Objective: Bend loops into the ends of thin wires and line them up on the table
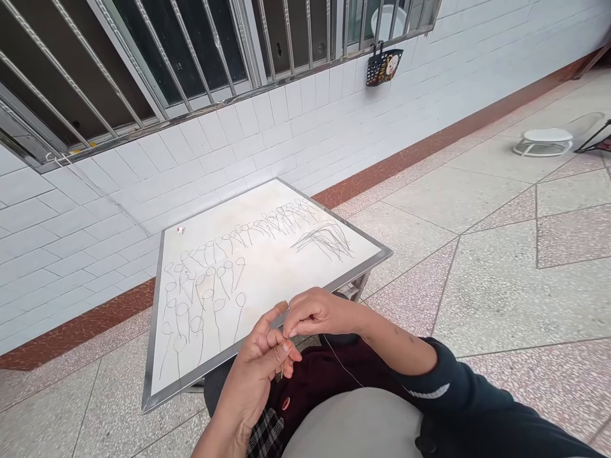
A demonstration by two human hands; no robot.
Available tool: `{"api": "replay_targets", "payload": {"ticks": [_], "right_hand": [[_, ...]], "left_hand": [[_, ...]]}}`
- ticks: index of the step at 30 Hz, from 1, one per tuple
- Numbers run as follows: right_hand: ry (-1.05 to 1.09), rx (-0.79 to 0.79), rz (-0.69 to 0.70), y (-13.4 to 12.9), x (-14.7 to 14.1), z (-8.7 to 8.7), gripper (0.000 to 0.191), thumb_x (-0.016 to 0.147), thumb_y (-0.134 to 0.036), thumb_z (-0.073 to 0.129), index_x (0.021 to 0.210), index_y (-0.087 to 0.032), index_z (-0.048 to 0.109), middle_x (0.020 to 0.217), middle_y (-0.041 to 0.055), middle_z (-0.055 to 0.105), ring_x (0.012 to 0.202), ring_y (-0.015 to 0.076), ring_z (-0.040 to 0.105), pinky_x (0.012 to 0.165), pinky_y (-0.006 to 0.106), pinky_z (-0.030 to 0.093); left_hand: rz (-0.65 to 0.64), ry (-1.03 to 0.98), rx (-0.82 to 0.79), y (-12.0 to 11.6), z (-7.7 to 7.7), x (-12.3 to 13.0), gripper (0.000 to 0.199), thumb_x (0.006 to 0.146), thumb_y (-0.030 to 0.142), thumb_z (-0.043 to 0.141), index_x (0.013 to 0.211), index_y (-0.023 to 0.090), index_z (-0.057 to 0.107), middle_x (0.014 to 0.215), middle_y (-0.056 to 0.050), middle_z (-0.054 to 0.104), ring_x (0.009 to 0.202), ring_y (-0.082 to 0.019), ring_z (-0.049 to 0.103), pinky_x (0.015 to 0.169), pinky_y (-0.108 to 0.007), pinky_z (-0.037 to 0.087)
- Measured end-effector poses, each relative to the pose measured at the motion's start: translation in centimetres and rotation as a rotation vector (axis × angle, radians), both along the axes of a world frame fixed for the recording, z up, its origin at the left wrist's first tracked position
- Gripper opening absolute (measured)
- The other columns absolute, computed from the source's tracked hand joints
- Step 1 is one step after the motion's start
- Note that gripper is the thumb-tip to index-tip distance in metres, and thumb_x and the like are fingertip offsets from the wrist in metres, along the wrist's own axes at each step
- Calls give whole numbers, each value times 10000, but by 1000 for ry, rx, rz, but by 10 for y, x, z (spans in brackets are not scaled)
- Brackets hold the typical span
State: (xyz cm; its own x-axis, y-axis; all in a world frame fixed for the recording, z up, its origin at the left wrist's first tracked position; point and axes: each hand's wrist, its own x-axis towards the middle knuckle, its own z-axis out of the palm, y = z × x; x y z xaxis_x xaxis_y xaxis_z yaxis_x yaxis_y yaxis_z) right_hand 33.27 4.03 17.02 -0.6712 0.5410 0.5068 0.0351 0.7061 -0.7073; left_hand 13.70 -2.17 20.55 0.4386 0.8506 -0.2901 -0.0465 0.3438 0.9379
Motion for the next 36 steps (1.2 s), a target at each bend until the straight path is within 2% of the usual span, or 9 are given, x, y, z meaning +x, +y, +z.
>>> {"api": "replay_targets", "payload": {"ticks": [3, 7, 13, 22, 26, 29, 32, 36], "right_hand": [[-35, 28, -30, -2, -1, -2, 188, 898, -261, 564, 935, -168, 723, 743, 22, 668, 641, 91, 548, 603, 185, 392], [-21, 35, -24, -1, 2, 0, 181, 903, -256, 559, 937, -171, 715, 775, 25, 687, 700, 98, 589, 650, 180, 415], [-22, 27, -38, 2, 8, 5, 190, 917, -246, 528, 938, -170, 701, 849, 34, 712, 766, 110, 617, 701, 194, 439], [-63, 57, -10, 0, 6, 5, 210, 931, -261, 517, 936, -183, 712, 833, 25, 711, 775, 109, 617, 699, 193, 426], [-74, 59, -26, 1, 9, 4, 193, 924, -248, 529, 929, -187, 712, 828, 21, 709, 767, 105, 622, 688, 189, 425], [-73, 44, -93, 1, 11, 5, 171, 911, -219, 542, 913, -184, 709, 843, 20, 709, 786, 107, 627, 707, 191, 429], [-88, 21, -122, -3, 8, 8, 157, 899, -202, 548, 912, -188, 703, 860, 17, 708, 779, 108, 628, 696, 193, 426], [-129, 2, -168, -12, -1, 15, 135, 884, -193, 550, 896, -187, 684, 819, -5, 682, 695, 88, 593, 632, 185, 391]], "left_hand": [[37, 2, -2, -1, -3, -1, 581, 839, 257, 628, 1380, 232, 417, 717, 0, 620, 525, -59, 424, 530, -220, 301], [23, 24, 14, 0, -1, -7, 573, 824, 254, 638, 1365, 225, 450, 709, -8, 625, 519, -66, 438, 523, -222, 315], [50, 67, -7, 2, 6, -15, 599, 821, 263, 632, 1382, 205, 430, 692, -1, 611, 509, -67, 440, 518, -217, 332], [30, 118, -7, -9, 5, -23, 597, 823, 292, 620, 1379, 186, 430, 683, -7, 608, 521, -84, 443, 521, -228, 341], [-11, 188, -9, -10, 5, -37, 620, 828, 326, 610, 1396, 198, 397, 698, -5, 604, 528, -96, 442, 546, -250, 357], [-21, 291, 66, -7, 9, -47, 642, 854, 361, 578, 1430, 237, 325, 763, -5, 603, 642, -133, 509, 656, -289, 399], [34, 382, 216, -6, 14, -42, 612, 865, 380, 566, 1421, 268, 335, 834, -7, 599, 808, -161, 533, 807, -318, 383], [53, 392, 348, -2, 14, -16, 532, 860, 366, 571, 1363, 262, 430, 760, 18, 551, 739, -146, 497, 735, -292, 379]]}}
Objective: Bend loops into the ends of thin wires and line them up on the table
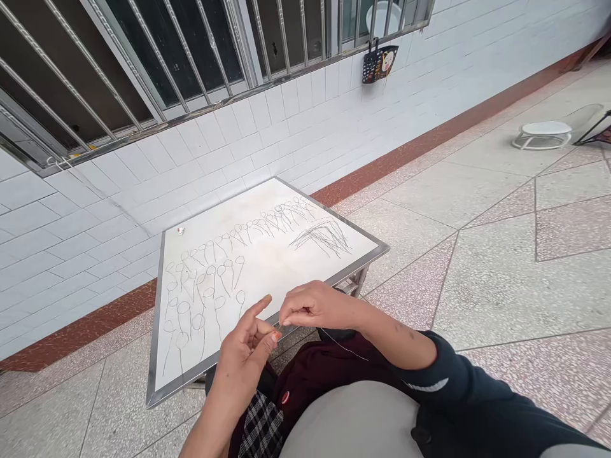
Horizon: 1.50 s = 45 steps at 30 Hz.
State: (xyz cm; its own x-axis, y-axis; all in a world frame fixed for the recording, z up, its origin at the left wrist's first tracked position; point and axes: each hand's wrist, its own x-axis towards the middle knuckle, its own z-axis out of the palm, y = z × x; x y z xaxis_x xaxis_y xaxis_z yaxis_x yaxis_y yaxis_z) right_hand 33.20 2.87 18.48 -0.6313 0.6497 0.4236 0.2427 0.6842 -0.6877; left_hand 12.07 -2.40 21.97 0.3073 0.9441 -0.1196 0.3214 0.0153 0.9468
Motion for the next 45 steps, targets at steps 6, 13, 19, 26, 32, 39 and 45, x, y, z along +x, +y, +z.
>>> {"api": "replay_targets", "payload": {"ticks": [6, 13, 19, 26, 32, 39, 45], "right_hand": [[-8, -33, -211, -9, 2, 3, 187, 840, -256, 603, 1017, -197, 583, 630, -76, 490, 535, 69, 423, 550, 179, 325], [87, -23, -312, -10, -4, -4, 77, 865, -206, 547, 937, -188, 569, 629, -62, 482, 546, 79, 420, 549, 185, 332], [90, 37, -366, -11, -13, -10, 68, 846, -149, 519, 873, -192, 564, 653, -52, 492, 560, 78, 435, 542, 181, 328], [59, 43, -575, -13, -20, -16, 56, 815, -142, 515, 824, -191, 540, 623, -55, 504, 530, 79, 431, 516, 186, 302], [-16, 63, -661, -16, -28, -24, 64, 804, -138, 501, 783, -197, 517, 591, -57, 515, 510, 88, 447, 503, 202, 271], [-58, 158, -660, -16, -36, -29, 89, 837, -136, 470, 779, -187, 515, 654, -14, 573, 564, 112, 498, 519, 225, 286], [174, -161, -489, -21, -33, -19, 126, 833, -188, 564, 954, -206, 533, 687, -50, 574, 586, 96, 526, 576, 201, 401]], "left_hand": [[91, -37, 74, 9, 0, 15, 529, 841, 321, 586, 1346, 235, 453, 687, 36, 517, 676, -135, 478, 694, -275, 392], [211, 110, 194, 10, 5, 24, 527, 843, 356, 562, 1351, 269, 449, 828, 5, 623, 676, -146, 510, 690, -280, 407], [284, 304, 348, 11, 1, 42, 476, 865, 342, 518, 1338, 311, 479, 870, -1, 658, 732, -181, 564, 723, -301, 399], [265, 343, 454, 18, -9, 53, 462, 882, 283, 474, 1343, 302, 488, 881, -33, 650, 808, -210, 556, 779, -327, 393], [231, 357, 437, 21, -10, 53, 493, 862, 262, 499, 1351, 325, 481, 790, -13, 627, 722, -195, 521, 708, -306, 383], [232, 477, 448, 21, -11, 48, 510, 865, 242, 498, 1368, 314, 457, 797, -12, 653, 681, -188, 532, 645, -299, 371], [289, 470, 486, 18, -7, 41, 489, 893, 264, 460, 1380, 293, 433, 888, -27, 652, 800, -203, 577, 724, -324, 405]]}}
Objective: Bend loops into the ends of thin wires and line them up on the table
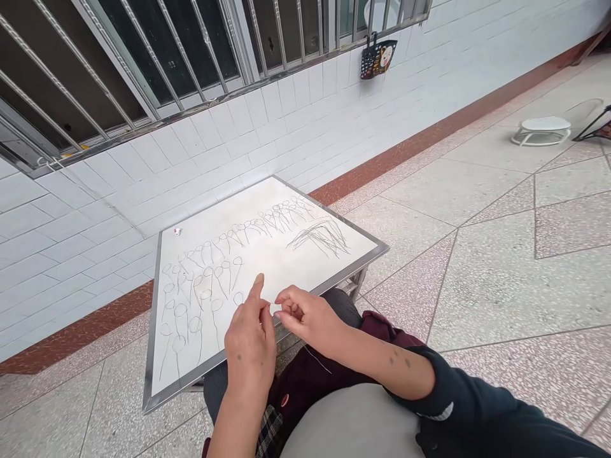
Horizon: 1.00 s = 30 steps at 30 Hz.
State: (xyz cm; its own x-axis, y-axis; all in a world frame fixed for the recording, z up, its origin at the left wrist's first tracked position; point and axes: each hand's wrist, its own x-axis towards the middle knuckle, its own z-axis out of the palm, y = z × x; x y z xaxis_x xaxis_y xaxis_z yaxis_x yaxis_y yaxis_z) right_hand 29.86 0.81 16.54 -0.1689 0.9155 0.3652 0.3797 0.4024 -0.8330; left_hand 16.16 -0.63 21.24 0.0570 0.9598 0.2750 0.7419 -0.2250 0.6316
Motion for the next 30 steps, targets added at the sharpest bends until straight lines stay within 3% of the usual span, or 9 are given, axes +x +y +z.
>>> {"api": "replay_targets", "payload": {"ticks": [3, 9, 14, 21, 27, 30], "right_hand": [[8, 52, -26, -2, -1, -2, 80, 857, -196, 553, 936, -201, 564, 717, -26, 590, 617, 106, 537, 591, 213, 413], [-191, 405, -100, -4, -3, -10, 144, 921, -190, 486, 978, -183, 618, 744, 22, 611, 683, 130, 548, 603, 231, 401], [-321, 630, -166, -6, -5, -13, 193, 937, -138, 451, 1016, -152, 627, 681, 21, 599, 621, 128, 515, 561, 234, 384], [-137, 553, -123, -2, 0, -16, 104, 917, -226, 550, 946, -170, 633, 726, 19, 622, 662, 118, 559, 591, 220, 430], [-258, 655, -80, 0, 4, -14, 172, 939, -157, 475, 964, -157, 645, 693, 34, 621, 632, 132, 520, 571, 247, 419], [-224, 602, -25, 1, 6, -15, 163, 939, -182, 489, 997, -163, 640, 738, 43, 629, 672, 138, 541, 605, 255, 449]], "left_hand": [[-3, 6, 22, -2, 1, -2, 502, 898, 260, 463, 1395, 291, 409, 913, -27, 656, 808, -194, 581, 736, -320, 420], [41, -61, 139, -6, -5, -1, 466, 895, 228, 472, 1358, 281, 459, 857, -14, 657, 744, -169, 580, 728, -305, 432], [35, 23, 150, -4, -6, -6, 462, 898, 209, 454, 1356, 265, 440, 864, 6, 659, 708, -135, 594, 696, -280, 458], [45, 36, 133, -6, -3, -7, 456, 880, 212, 482, 1332, 269, 458, 858, 8, 661, 696, -126, 616, 672, -274, 479], [45, 20, 119, -6, -3, -5, 473, 862, 181, 480, 1325, 275, 474, 814, 15, 656, 675, -125, 608, 663, -275, 482], [42, -2, 99, -6, -3, -7, 463, 860, 206, 491, 1317, 283, 482, 816, 15, 658, 662, -125, 606, 624, -265, 481]]}}
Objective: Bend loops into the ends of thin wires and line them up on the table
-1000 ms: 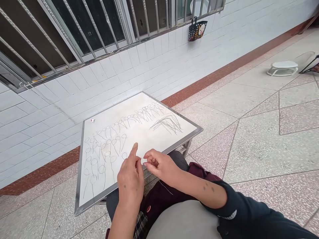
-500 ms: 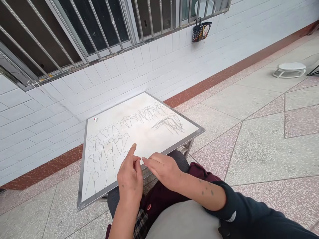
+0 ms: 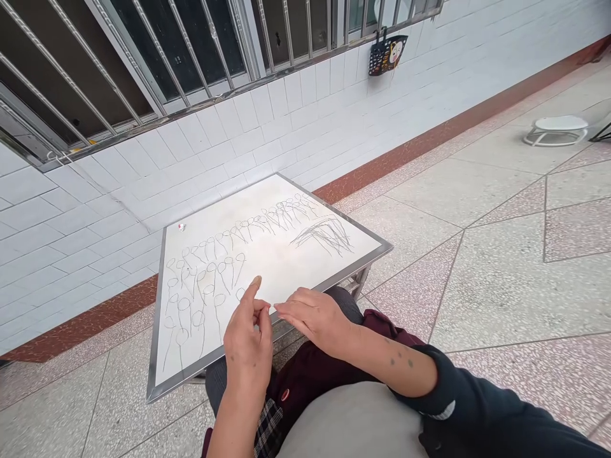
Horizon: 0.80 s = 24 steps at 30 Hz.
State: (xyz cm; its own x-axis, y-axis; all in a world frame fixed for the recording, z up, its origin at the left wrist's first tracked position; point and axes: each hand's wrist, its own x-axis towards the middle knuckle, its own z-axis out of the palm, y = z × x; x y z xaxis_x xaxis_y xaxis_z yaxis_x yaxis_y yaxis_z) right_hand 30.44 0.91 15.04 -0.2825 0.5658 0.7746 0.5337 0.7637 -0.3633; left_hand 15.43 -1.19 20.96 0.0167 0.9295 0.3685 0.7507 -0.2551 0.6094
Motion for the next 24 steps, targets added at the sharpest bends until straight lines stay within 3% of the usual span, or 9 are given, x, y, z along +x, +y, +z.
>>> {"api": "replay_targets", "payload": {"ticks": [4, 10, 16, 24], "right_hand": [[103, -80, 69, 0, 2, -2, 164, 928, -217, 527, 1055, -184, 626, 816, 52, 639, 744, 144, 573, 660, 263, 488], [41, 29, 69, -1, 2, -1, 200, 932, -126, 477, 1042, -179, 635, 779, 52, 647, 681, 139, 546, 605, 263, 473], [139, -116, 132, -1, 5, 1, 176, 928, -218, 522, 1043, -192, 653, 811, 49, 640, 748, 138, 594, 665, 249, 510], [175, -122, 121, -1, 11, 3, 192, 938, -200, 496, 989, -194, 680, 802, 54, 655, 748, 143, 596, 665, 263, 509]], "left_hand": [[33, -16, 22, -1, 1, -2, 459, 859, 241, 503, 1315, 288, 484, 833, 13, 665, 655, -123, 612, 602, -258, 482], [17, 0, 14, -2, 0, -2, 454, 854, 210, 494, 1301, 295, 498, 822, 16, 663, 666, -126, 612, 613, -262, 483], [57, -19, 13, -6, 6, -6, 441, 862, 245, 511, 1298, 305, 500, 850, 16, 672, 676, -127, 627, 621, -260, 484], [69, -29, 16, -11, 7, -4, 442, 874, 260, 509, 1313, 305, 484, 865, 18, 672, 656, -121, 629, 636, -268, 491]]}}
